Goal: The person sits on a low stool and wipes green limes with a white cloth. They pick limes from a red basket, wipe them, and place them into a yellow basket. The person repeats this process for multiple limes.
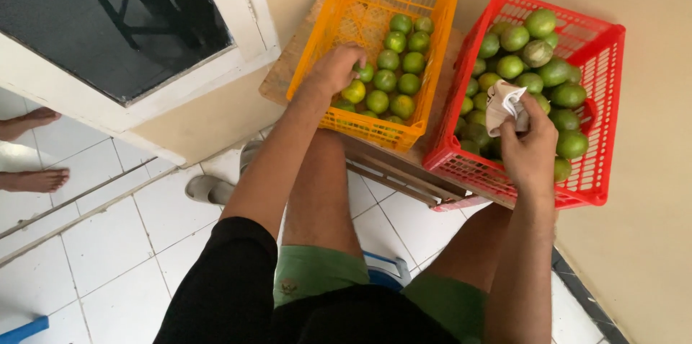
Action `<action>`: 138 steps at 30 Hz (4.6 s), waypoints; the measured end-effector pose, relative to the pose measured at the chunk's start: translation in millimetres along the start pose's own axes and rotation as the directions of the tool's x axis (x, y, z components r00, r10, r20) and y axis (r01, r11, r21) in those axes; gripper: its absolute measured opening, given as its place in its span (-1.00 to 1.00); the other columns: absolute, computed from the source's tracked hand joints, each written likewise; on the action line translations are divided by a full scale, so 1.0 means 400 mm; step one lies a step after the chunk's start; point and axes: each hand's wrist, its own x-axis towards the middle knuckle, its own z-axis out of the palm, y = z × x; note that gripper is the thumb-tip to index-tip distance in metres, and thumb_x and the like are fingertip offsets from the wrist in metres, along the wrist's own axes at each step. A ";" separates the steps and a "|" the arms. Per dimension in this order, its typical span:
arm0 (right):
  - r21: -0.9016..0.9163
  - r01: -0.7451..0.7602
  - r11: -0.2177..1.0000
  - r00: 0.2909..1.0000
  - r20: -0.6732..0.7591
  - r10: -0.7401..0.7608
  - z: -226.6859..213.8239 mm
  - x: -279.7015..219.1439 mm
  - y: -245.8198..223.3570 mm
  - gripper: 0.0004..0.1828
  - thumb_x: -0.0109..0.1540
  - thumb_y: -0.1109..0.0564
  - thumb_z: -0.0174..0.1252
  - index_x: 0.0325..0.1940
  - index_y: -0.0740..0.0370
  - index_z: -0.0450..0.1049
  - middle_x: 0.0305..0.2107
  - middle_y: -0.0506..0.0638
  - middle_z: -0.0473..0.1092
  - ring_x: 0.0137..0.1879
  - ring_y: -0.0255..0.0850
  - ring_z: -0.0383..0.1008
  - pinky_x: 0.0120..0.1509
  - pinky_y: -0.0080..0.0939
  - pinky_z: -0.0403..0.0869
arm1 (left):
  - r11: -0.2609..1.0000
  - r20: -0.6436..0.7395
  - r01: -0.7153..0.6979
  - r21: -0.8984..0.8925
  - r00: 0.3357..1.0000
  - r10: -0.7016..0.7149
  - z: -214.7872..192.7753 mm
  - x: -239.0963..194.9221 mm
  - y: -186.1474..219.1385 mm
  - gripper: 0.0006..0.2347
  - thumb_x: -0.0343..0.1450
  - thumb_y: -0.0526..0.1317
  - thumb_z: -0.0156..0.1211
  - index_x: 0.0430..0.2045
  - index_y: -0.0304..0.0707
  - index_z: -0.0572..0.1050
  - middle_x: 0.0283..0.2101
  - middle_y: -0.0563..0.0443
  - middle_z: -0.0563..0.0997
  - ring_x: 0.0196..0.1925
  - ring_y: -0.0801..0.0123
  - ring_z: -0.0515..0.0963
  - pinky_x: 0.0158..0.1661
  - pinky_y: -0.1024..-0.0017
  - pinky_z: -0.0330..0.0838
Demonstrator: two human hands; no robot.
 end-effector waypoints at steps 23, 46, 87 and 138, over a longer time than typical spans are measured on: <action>0.255 -0.121 0.959 0.961 -0.211 0.177 -0.012 0.009 0.124 -0.43 0.28 0.42 -0.05 0.39 0.19 0.28 0.12 0.35 0.29 0.13 0.11 0.39 0.13 0.19 0.51 | 0.996 -0.005 0.025 -0.091 1.000 -0.026 0.015 0.008 -0.018 -0.86 0.43 -0.36 0.25 -0.16 -0.20 0.50 -0.06 -0.08 0.54 0.15 0.04 0.56 0.12 0.17 0.51; 0.746 -0.050 0.664 0.808 -0.360 0.466 -0.118 0.000 0.143 -0.62 0.28 0.08 -0.12 0.01 0.27 0.52 0.00 0.39 0.42 0.12 0.16 0.61 0.18 0.20 0.71 | 0.997 0.063 0.062 -0.036 0.996 -0.060 -0.076 -0.048 0.094 -0.83 0.48 -0.23 0.26 -0.10 -0.27 0.53 0.02 -0.24 0.56 0.23 -0.16 0.48 0.17 -0.03 0.39; 0.187 -0.083 0.979 0.880 -0.448 0.161 -0.105 -0.004 0.045 -0.54 0.37 0.31 0.18 0.33 0.28 0.22 0.14 0.34 0.30 0.25 0.22 0.40 0.19 0.26 0.51 | 0.870 0.290 -0.471 0.148 0.861 0.417 0.178 0.184 0.603 -0.58 0.37 0.03 0.33 0.04 -0.15 0.50 -0.03 -0.07 0.67 0.03 0.07 0.65 0.01 0.07 0.46; 0.103 0.162 0.981 0.980 0.099 -0.172 0.117 0.093 -0.134 -0.31 0.25 0.43 0.07 0.48 0.20 0.16 0.19 0.44 0.32 0.31 0.44 0.30 0.35 0.39 0.34 | 0.702 -0.211 -0.231 -0.674 0.970 0.116 -0.063 -0.176 0.446 -0.52 0.53 -0.25 0.20 0.37 -0.26 0.23 0.36 -0.43 0.26 0.35 -0.24 0.37 0.18 0.10 0.52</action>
